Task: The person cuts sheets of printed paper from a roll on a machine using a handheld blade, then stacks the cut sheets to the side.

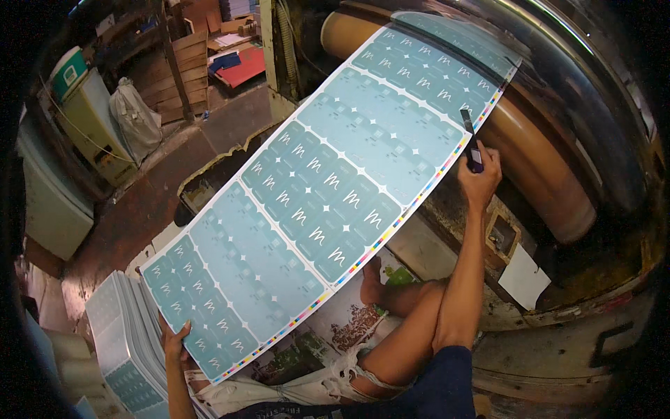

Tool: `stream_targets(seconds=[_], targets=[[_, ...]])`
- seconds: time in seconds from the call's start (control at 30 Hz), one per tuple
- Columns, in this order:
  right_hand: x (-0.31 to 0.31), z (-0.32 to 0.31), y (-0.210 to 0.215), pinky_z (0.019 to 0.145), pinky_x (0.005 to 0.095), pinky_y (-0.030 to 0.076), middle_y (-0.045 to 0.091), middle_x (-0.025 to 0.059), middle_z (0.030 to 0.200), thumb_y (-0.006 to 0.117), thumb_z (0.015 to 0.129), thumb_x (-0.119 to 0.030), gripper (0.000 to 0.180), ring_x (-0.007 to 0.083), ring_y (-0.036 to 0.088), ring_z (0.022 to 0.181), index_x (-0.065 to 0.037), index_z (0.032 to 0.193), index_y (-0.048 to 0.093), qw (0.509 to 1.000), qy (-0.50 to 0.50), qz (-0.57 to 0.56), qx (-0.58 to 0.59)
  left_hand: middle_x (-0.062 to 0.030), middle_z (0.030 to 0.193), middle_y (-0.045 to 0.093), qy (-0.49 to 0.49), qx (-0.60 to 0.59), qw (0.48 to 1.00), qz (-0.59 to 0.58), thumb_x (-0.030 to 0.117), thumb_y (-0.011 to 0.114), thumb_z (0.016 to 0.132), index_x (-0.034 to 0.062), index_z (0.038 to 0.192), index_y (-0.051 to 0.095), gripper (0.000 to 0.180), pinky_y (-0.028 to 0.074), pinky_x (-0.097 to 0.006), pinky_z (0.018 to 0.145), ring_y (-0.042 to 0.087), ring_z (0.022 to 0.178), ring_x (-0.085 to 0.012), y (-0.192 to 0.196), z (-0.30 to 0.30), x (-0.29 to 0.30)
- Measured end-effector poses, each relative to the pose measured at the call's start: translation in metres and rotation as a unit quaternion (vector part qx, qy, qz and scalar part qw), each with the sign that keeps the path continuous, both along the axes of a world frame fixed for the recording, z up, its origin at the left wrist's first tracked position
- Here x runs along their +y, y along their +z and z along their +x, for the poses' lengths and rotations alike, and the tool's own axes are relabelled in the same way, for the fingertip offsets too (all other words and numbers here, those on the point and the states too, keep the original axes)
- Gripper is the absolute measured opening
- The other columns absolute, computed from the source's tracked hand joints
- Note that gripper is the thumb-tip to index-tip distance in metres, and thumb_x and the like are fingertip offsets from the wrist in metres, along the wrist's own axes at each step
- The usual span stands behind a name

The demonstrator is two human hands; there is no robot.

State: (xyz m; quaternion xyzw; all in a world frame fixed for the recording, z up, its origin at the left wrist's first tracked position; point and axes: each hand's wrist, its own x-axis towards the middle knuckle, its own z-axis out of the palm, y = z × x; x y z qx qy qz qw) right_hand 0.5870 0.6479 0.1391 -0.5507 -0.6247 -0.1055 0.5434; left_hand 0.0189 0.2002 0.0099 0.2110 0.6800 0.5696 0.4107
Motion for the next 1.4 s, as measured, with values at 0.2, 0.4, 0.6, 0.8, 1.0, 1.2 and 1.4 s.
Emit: stream_targets(seconds=[0.2, 0.4, 0.6, 0.8, 1.0, 1.2, 1.4], targets=[[0.004, -0.023, 0.011, 0.081, 0.0377, 0.051, 0.052, 0.0092, 0.119, 0.073, 0.068, 0.002, 0.067, 0.0291, 0.06, 0.101, -0.018, 0.13, 0.057, 0.98, -0.114, 0.112, -0.115, -0.0108, 0.108, 0.061, 0.052, -0.035, 0.998, -0.015, 0.012, 0.074, 0.081, 0.0008, 0.13, 0.045, 0.058, 0.052, -0.031, 0.079, 0.06, 0.094, -0.0197, -0.038, -0.029, -0.033], [0.012, -0.005, 0.011, 0.074, 0.0328, 0.051, 0.06, 0.0089, 0.126, 0.058, 0.07, 0.009, 0.061, 0.027, 0.065, 0.097, -0.017, 0.124, 0.063, 0.982, 0.074, -0.065, -0.164, -0.0137, 0.111, 0.06, 0.145, -0.047, 0.988, -0.009, 0.004, 0.069, 0.083, 0.0006, 0.133, 0.039, 0.058, 0.054, -0.035, 0.08, 0.062, 0.094, -0.0232, -0.067, -0.032, -0.054], [0.029, 0.019, -0.016, 0.054, 0.0301, 0.046, 0.066, 0.0178, 0.072, 0.048, 0.069, 0.01, 0.058, 0.017, 0.059, 0.053, -0.012, 0.12, 0.066, 0.965, 0.168, -0.156, -0.13, -0.014, 0.123, 0.055, 0.156, -0.015, 0.987, 0.023, 0.001, 0.067, 0.085, 0.0063, 0.139, 0.033, 0.063, 0.052, -0.039, 0.091, 0.058, 0.109, -0.0263, -0.06, -0.061, -0.075], [0.015, 0.029, 0.028, 0.048, 0.0301, 0.043, 0.053, 0.0155, 0.054, 0.053, 0.075, 0.006, 0.047, 0.0141, 0.051, 0.044, -0.01, 0.115, 0.069, 0.94, 0.201, -0.236, -0.141, -0.0128, 0.119, 0.058, 0.138, 0.0, 0.99, 0.026, 0.0, 0.066, 0.085, 0.0053, 0.136, 0.038, 0.059, 0.052, -0.038, 0.087, 0.06, 0.105, -0.0252, -0.043, -0.107, -0.089], [-0.116, -0.062, 0.073, 0.05, 0.0355, 0.044, 0.059, 0.0198, 0.061, 0.059, 0.076, 0.002, 0.031, 0.0209, 0.054, 0.05, -0.007, 0.102, 0.073, 0.93, 0.141, -0.32, -0.117, -0.0135, 0.11, 0.062, 0.11, -0.007, 0.992, -0.058, 0.001, 0.07, 0.082, 0.0001, 0.126, 0.044, 0.052, 0.053, -0.036, 0.082, 0.063, 0.095, -0.023, -0.097, -0.175, -0.125], [-0.171, -0.095, 0.017, 0.049, 0.0328, 0.045, 0.063, 0.0185, 0.063, 0.058, 0.077, 0.0, 0.028, 0.0214, 0.056, 0.047, -0.004, 0.101, 0.073, 0.926, 0.164, -0.303, -0.155, -0.0118, 0.104, 0.065, 0.129, -0.008, 0.986, -0.107, 0.0, 0.071, 0.082, -0.0052, 0.117, 0.053, 0.04, 0.055, -0.034, 0.074, 0.064, 0.087, -0.0206, -0.139, -0.167, -0.095], [-0.162, -0.101, 0.002, 0.039, 0.0308, 0.04, 0.055, 0.0115, 0.049, 0.071, 0.083, -0.018, 0.022, 0.014, 0.052, 0.037, 0.004, 0.086, 0.072, 0.887, 0.23, -0.373, -0.144, -0.0118, 0.109, 0.064, 0.043, 0.071, 0.995, -0.063, 0.008, 0.078, 0.077, -0.0077, 0.126, 0.049, 0.058, 0.05, -0.035, 0.086, 0.063, 0.094, -0.0238, -0.198, -0.171, -0.06]])
